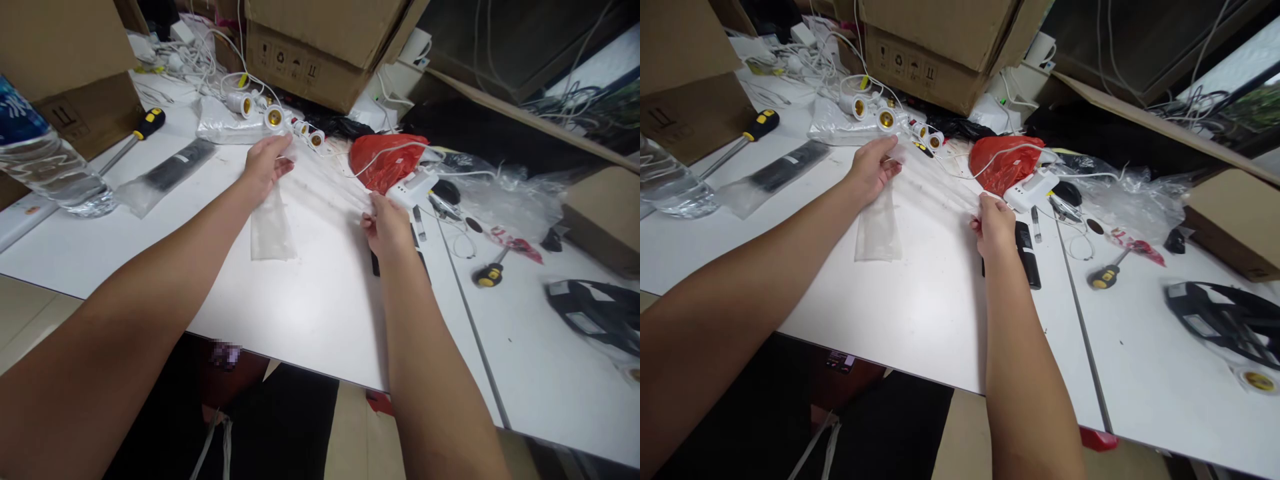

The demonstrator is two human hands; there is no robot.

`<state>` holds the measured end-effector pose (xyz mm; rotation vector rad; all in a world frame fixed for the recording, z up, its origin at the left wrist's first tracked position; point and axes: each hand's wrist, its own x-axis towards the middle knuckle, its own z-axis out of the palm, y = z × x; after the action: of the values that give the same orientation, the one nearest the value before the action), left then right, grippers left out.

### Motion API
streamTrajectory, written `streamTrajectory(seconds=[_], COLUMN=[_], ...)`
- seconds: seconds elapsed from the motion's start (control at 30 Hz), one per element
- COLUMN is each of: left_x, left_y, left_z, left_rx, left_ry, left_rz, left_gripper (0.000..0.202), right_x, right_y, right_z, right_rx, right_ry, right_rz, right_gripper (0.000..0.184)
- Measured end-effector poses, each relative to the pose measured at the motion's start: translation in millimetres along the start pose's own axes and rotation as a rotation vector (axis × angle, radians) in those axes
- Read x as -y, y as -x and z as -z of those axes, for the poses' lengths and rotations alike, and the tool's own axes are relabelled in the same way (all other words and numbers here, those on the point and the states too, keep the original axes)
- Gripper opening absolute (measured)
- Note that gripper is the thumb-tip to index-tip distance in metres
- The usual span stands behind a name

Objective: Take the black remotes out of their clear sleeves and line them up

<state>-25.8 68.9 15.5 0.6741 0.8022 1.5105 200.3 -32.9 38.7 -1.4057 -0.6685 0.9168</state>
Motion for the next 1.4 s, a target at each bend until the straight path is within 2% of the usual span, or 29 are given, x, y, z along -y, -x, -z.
streamTrajectory(seconds=[0.07, 0.17, 0.27, 0.33, 0.43, 0.5, 0.6, 0.7, 0.8, 0.97, 1.03, 1.13, 1.23, 1.33, 1.4], left_x=[0.2, 0.9, -1.4, -5.6, -13.7, -17.9, -19.9, -18.0, -15.5, -10.4, -8.2, -8.1, -14.1, -22.3, -25.1], left_y=[-0.6, -5.8, -11.7, -12.9, -10.1, -7.9, -7.9, -11.5, -16.0, -21.0, -21.4, -15.5, 1.5, 23.5, 34.9], left_z=[-0.6, 2.7, 12.1, 21.7, 38.4, 48.2, 57.5, 61.0, 61.6, 62.3, 62.0, 55.2, 37.7, 18.8, 12.7], left_rx=[-0.004, -0.11, -0.176, -0.165, -0.181, -0.217, -0.274, -0.309, -0.349, -0.33, -0.301, -0.216, -0.027, 0.184, 0.275], left_ry=[0.019, -0.092, -0.342, -0.555, -0.896, -1.07, -1.189, -1.176, -1.123, -1.091, -1.097, -1.133, -1.258, -1.499, -1.663], left_rz=[-0.019, -0.105, -0.221, -0.285, -0.378, -0.431, -0.455, -0.458, -0.496, -0.54, -0.559, -0.591, -0.584, -0.449, -0.32], left_gripper=[0.021, 0.023, 0.018, 0.018, 0.033, 0.042, 0.039, 0.03, 0.026, 0.021, 0.019, 0.02, 0.022, 0.034, 0.053], right_x=[1.1, 2.8, 2.0, -0.7, -6.2, -9.4, -12.6, -13.7, -12.0, -1.7, 2.9, 6.1, 1.6, -8.2, -12.8], right_y=[4.3, 12.4, 21.4, 27.6, 36.2, 41.0, 46.4, 51.9, 60.0, 72.7, 73.1, 67.9, 60.0, 54.6, 55.1], right_z=[0.9, 3.5, 2.5, -1.8, -11.3, -17.0, -22.9, -27.0, -30.6, -32.9, -31.5, -27.8, -25.9, -28.6, -32.5], right_rx=[0.098, 0.354, 0.595, 0.717, 0.867, 0.923, 0.952, 0.976, 0.982, 1.115, 1.055, 0.959, 0.958, 0.857, 0.737], right_ry=[0.035, 0.149, 0.267, 0.32, 0.411, 0.452, 0.473, 0.481, 0.475, 0.465, 0.49, 0.565, 0.611, 0.616, 0.61], right_rz=[-0.02, -0.123, -0.249, -0.292, -0.312, -0.297, -0.239, -0.2, -0.246, -0.369, -0.347, -0.284, -0.232, -0.149, -0.006], right_gripper=[0.01, 0.009, 0.011, 0.014, 0.02, 0.022, 0.022, 0.02, 0.025, 0.033, 0.034, 0.033, 0.027, 0.019, 0.017])
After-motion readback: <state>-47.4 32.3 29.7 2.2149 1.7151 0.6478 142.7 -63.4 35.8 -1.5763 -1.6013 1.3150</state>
